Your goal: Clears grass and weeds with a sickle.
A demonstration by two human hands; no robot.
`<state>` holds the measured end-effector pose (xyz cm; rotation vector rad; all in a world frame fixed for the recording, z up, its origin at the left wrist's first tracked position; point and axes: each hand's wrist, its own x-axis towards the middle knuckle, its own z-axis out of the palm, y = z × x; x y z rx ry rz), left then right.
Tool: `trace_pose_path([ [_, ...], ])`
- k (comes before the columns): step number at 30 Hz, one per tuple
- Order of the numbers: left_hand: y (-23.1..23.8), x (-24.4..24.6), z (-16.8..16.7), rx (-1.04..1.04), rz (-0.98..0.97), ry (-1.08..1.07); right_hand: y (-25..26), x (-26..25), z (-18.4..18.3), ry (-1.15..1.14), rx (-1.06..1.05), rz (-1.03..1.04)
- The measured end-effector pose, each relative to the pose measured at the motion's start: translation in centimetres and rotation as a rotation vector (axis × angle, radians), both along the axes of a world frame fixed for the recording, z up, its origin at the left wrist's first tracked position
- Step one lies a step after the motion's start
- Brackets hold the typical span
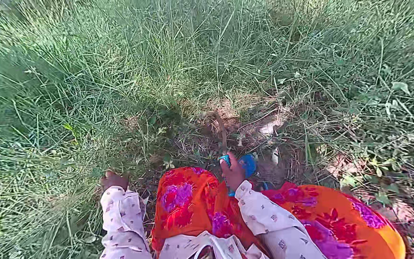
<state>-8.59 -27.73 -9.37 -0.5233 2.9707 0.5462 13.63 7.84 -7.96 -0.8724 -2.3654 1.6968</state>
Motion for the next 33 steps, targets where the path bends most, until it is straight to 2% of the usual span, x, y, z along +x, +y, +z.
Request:
trace_pose_path([
  [3, 8.4, 2.0, 2.5, 0.060, -0.164, 0.068, 1.7, -0.4, -1.1, -0.041, -0.071, -0.142],
  [6, 18.8, 4.1, 4.2, 0.060, -0.414, 0.024, 2.0, -0.6, -2.0, -0.011, -0.168, -0.200],
  [8, 24.9, 4.6, 2.5, 0.004, -0.585, -0.067, 1.9, -0.6, -2.3, 0.006, -0.210, -0.195],
  [11, 30.7, 3.8, -4.2, 0.028, -0.774, -0.146, 1.4, -0.5, -2.4, 0.038, -0.280, -0.208],
  [13, 31.8, 2.4, -8.4, 0.053, -0.851, -0.198, 1.1, -0.4, -2.6, 0.071, -0.320, -0.257],
  [14, 32.0, 1.7, -9.3, 0.061, -0.871, -0.234, 1.0, -0.4, -2.7, 0.065, -0.332, -0.286],
  [18, 32.8, -0.9, -10.3, 0.089, -0.904, -0.337, 1.1, -0.9, -2.7, 0.078, -0.335, -0.367],
  [21, 33.4, -1.8, -12.0, 0.081, -0.838, -0.373, 1.4, -1.4, -3.0, 0.078, -0.336, -0.383],
  [28, 35.3, -2.6, -11.5, 0.015, -0.731, -0.526, 1.3, -1.8, -4.2, 0.003, -0.376, -0.358],
  [31, 35.5, -3.7, -13.5, 0.014, -0.742, -0.555, 1.5, -2.0, -4.6, -0.012, -0.347, -0.369],
  [33, 35.0, -3.5, -11.6, 0.035, -0.720, -0.587, 1.7, -2.1, -4.9, -0.029, -0.317, -0.362],
])
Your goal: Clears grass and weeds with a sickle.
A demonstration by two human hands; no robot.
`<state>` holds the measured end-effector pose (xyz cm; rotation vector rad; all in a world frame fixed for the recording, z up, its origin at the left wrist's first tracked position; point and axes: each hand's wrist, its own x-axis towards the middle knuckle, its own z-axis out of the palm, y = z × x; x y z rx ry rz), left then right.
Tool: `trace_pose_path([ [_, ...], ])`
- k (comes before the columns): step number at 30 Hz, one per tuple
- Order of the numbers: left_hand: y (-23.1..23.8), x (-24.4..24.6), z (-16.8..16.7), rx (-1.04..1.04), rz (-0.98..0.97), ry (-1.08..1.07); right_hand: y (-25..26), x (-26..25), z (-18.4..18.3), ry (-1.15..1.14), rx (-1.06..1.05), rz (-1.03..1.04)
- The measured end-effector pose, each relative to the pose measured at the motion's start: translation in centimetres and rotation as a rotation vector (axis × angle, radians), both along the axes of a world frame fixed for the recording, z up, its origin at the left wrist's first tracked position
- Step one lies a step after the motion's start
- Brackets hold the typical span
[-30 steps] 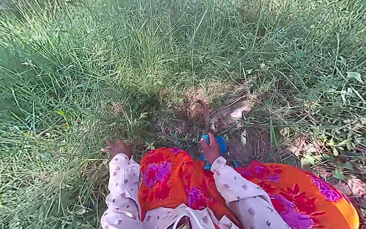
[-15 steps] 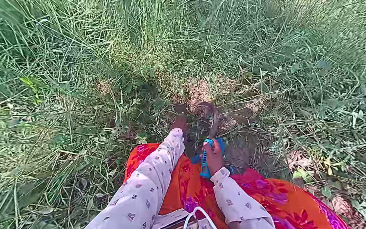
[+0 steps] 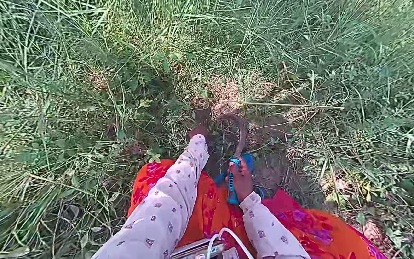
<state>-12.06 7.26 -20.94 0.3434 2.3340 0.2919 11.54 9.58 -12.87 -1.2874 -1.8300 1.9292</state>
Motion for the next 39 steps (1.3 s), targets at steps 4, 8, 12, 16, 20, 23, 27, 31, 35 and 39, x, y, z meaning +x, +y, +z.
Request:
trace_pose_path([
  [4, -0.6, -0.5, 1.0, 0.042, -0.013, -0.049, 0.3, 0.1, -1.0, -0.105, 0.053, 0.109],
  [8, -0.9, -1.0, -0.4, 0.133, -0.015, -0.040, 0.4, 0.2, -1.6, -0.159, 0.067, 0.181],
  [12, -1.8, -0.4, 0.2, 0.226, 0.021, 0.006, 0.5, 0.1, -1.8, -0.148, 0.138, 0.219],
  [16, -1.7, -0.3, 0.5, 0.200, 0.057, -0.027, 0.7, 0.1, -2.1, -0.303, 0.235, 0.378],
  [20, -1.7, -0.7, -1.1, 0.119, 0.062, 0.056, 0.7, -0.2, -1.2, -0.445, 0.319, 0.485],
  [23, -1.6, -0.2, -0.7, 0.088, 0.094, 0.068, 0.4, 0.9, 0.6, -0.474, 0.337, 0.505],
  [27, -2.6, -1.3, 0.3, 0.078, 0.178, 0.033, -0.1, 2.7, 1.8, -0.245, 0.254, 0.380],
  [31, -2.2, -2.2, -0.1, 0.278, 0.213, 0.183, 0.2, 1.3, 1.0, -0.045, 0.263, 0.200],
  [35, -1.1, -2.0, 0.1, 0.281, 0.111, 0.241, 0.5, 0.7, -0.4, 0.034, 0.177, 0.142],
  [39, -1.6, -1.4, 0.3, 0.036, 0.101, 0.041, 0.2, 0.6, -1.3, -0.025, 0.096, 0.129],
])
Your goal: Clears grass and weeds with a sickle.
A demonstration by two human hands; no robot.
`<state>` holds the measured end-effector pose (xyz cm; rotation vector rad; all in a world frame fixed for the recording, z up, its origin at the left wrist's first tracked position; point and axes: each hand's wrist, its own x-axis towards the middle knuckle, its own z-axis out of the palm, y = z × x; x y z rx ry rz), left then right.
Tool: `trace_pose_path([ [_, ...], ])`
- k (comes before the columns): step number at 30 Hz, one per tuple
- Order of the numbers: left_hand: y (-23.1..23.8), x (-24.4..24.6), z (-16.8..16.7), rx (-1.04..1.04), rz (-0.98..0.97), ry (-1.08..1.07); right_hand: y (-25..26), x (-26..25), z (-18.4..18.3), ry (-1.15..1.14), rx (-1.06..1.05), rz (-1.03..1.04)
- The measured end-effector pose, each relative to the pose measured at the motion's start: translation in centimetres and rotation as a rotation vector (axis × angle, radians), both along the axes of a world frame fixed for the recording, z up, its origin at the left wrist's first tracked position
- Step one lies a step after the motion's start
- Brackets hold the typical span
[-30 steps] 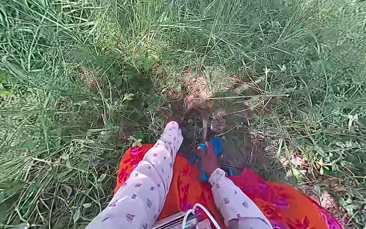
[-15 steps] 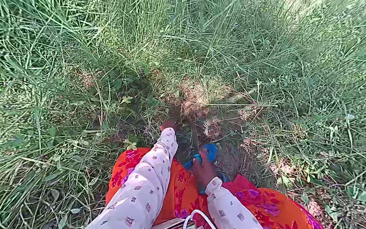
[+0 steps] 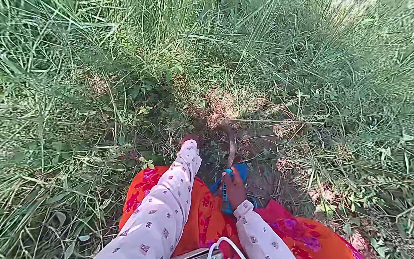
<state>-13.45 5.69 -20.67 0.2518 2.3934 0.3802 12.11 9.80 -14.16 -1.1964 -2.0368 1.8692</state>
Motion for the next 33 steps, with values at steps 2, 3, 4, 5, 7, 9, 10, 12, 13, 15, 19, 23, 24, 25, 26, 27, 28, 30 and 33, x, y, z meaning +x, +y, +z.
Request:
trace_pose_path([
  [2, 0.0, 0.2, 0.1, -0.005, 0.010, 0.000, 0.0, -0.3, -0.5, -0.025, 0.024, 0.023],
  [3, 0.2, 0.3, 0.5, 0.000, 0.014, 0.013, 0.2, -0.6, -0.7, -0.043, 0.049, 0.048],
  [4, 0.3, 0.5, 0.9, 0.011, 0.011, 0.019, 0.5, -0.9, -1.0, -0.068, 0.082, 0.080],
  [5, 0.4, 0.6, 1.0, 0.035, 0.012, 0.019, 0.7, -1.3, -1.3, -0.096, 0.118, 0.116],
  [7, 0.3, 0.6, 0.9, 0.089, 0.027, 0.005, 1.4, -2.3, -2.1, -0.158, 0.175, 0.199],
  [9, 0.0, 0.4, 0.4, 0.132, 0.037, -0.002, 2.2, -3.4, -2.5, -0.235, 0.224, 0.278],
  [10, -0.2, 0.1, 0.2, 0.144, 0.036, -0.006, 2.5, -3.9, -2.4, -0.274, 0.237, 0.310],
  [12, -0.4, -0.2, -0.2, 0.159, 0.043, -0.007, 2.7, -4.4, -2.1, -0.337, 0.265, 0.356],
  [13, -0.5, -0.3, -0.2, 0.161, 0.060, -0.006, 2.6, -4.4, -1.7, -0.364, 0.283, 0.371],
  [15, -0.5, -0.1, 0.0, 0.167, 0.115, -0.007, 2.4, -3.7, -0.4, -0.414, 0.281, 0.379],
  [19, -2.6, -1.2, 0.6, 0.271, 0.285, 0.030, 0.7, -0.5, 2.4, -0.330, 0.129, 0.330],
  [23, -3.8, -1.8, 1.5, 0.297, 0.224, 0.022, 0.0, 0.1, 2.1, -0.107, 0.138, 0.212],
  [24, -3.9, -1.6, 1.7, 0.324, 0.240, 0.046, 0.3, -0.3, 1.9, -0.073, 0.219, 0.195],
  [25, -3.8, -1.1, 1.7, 0.346, 0.266, 0.089, 0.9, -0.6, 1.5, -0.069, 0.325, 0.184],
  [26, -3.6, -0.6, 1.6, 0.353, 0.281, 0.130, 1.5, -0.8, 1.0, -0.078, 0.420, 0.166],
  [27, -3.4, 0.0, 1.8, 0.346, 0.268, 0.166, 2.3, -1.1, 0.5, -0.100, 0.486, 0.147],
  [28, -3.2, 0.5, 2.0, 0.334, 0.227, 0.194, 3.2, -1.3, 0.1, -0.131, 0.526, 0.131],
  [30, -3.0, 1.8, 2.9, 0.393, 0.167, 0.197, 4.6, -1.6, -0.1, -0.238, 0.529, 0.123],
  [33, -2.8, 3.3, 3.5, 0.513, 0.105, 0.128, 5.4, -1.9, -0.2, -0.394, 0.493, 0.139],
])
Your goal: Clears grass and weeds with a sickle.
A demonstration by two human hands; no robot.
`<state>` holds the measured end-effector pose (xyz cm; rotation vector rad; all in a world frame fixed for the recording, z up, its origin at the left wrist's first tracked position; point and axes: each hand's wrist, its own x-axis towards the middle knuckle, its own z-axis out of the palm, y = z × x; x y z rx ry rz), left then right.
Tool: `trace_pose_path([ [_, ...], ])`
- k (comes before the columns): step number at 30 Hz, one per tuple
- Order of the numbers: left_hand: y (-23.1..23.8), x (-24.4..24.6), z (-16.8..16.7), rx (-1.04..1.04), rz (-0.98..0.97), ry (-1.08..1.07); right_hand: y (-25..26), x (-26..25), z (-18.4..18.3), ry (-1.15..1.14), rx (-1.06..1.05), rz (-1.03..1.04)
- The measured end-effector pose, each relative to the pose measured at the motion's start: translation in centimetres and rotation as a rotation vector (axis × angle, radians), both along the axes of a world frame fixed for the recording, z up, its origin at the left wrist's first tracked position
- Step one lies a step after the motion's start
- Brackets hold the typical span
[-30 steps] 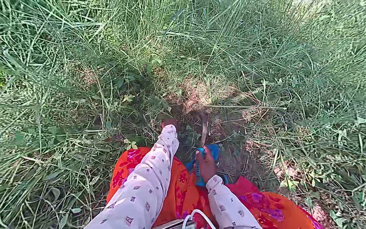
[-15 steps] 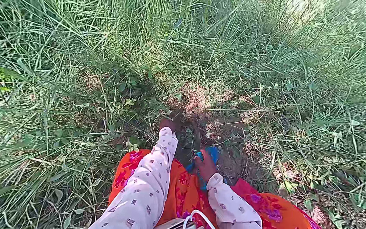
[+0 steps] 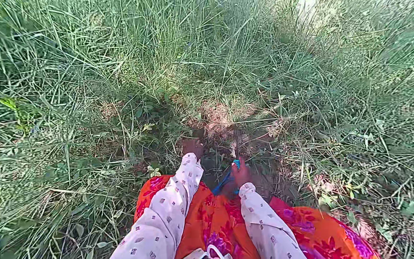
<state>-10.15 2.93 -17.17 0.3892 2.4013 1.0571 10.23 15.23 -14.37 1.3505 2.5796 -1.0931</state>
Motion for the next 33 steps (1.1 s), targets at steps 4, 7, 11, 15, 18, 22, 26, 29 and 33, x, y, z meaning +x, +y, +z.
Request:
trace_pose_path([
  [4, 0.7, 0.6, -0.9, 0.081, -0.036, -0.180, -0.9, 0.0, 1.0, -0.057, -0.118, 0.094],
  [7, 1.1, 0.5, -1.3, 0.090, -0.053, -0.277, -2.6, -0.2, 3.0, -0.078, -0.116, 0.205],
  [11, 2.1, 0.6, -1.8, 0.239, -0.015, -0.431, -4.0, -0.5, 3.7, -0.061, -0.125, 0.265],
  [15, 3.4, 1.5, -1.6, 0.536, 0.270, -0.736, -4.7, -0.6, 4.1, -0.122, -0.127, 0.335],
  [18, 3.9, 1.3, -3.5, 0.866, 0.465, -0.869, -5.2, -0.8, 3.6, -0.141, -0.096, 0.376],
  [22, 3.7, 0.5, -3.4, 0.860, 0.664, -0.808, -5.3, -0.8, 3.2, -0.163, -0.057, 0.396],
  [26, 2.6, -0.4, -2.9, 0.559, 0.436, -0.612, -5.2, -0.7, 3.1, -0.132, -0.054, 0.385],
  [29, 1.9, -0.9, -2.4, 0.403, 0.329, -0.493, -5.1, -0.5, 2.2, -0.041, -0.011, 0.324],
  [33, 1.1, -0.9, -2.2, 0.238, 0.247, -0.351, -3.9, -0.9, 1.0, 0.057, -0.020, 0.241],
])
